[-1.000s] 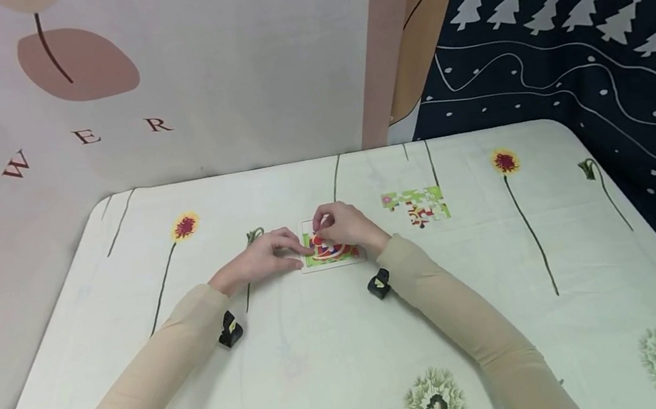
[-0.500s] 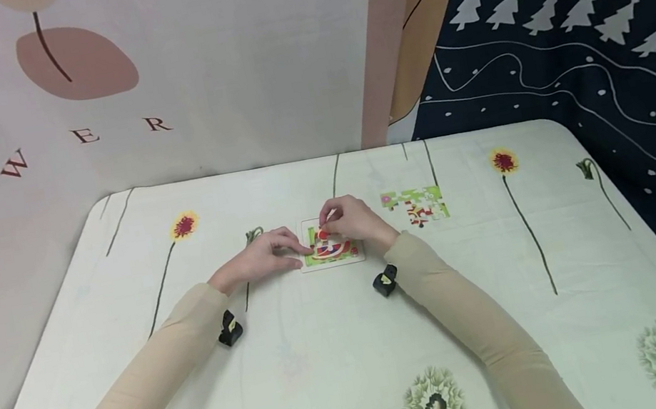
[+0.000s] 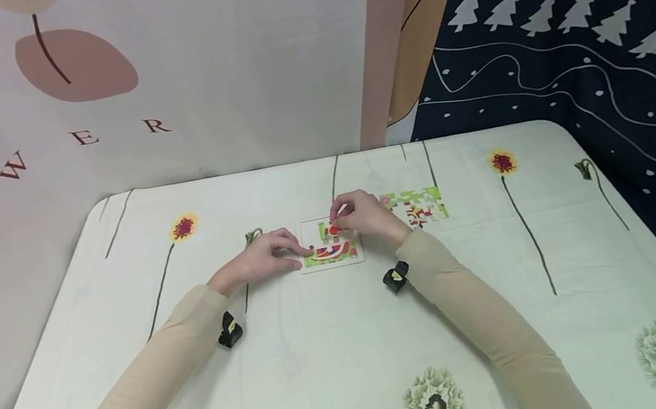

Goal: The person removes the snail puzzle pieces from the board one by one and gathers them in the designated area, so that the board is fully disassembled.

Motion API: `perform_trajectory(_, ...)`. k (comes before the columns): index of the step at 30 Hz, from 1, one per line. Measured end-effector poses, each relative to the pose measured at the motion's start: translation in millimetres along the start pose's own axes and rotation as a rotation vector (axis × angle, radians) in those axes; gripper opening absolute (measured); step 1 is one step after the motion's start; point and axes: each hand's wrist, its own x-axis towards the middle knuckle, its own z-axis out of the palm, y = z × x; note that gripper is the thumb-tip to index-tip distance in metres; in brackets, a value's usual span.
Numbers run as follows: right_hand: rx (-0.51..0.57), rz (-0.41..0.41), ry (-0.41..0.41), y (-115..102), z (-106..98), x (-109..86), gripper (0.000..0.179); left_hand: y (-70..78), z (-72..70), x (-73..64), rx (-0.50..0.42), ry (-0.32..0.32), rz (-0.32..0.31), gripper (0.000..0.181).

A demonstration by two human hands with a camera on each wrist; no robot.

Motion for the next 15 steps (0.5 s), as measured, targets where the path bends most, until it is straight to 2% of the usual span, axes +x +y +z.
perform_trajectory(10,0.013,0.001,0.005,7.8,-13.8,-5.1,0.007,1.6,-0.3,-0.8,0.004,0.0,0.014,0.025)
perform_trajectory(15,0.011,0.042,0.01,10.5,-19.8,-9.0,0.007,1.0,0.3,-0.9,0.001,0.002,0.007,0.025)
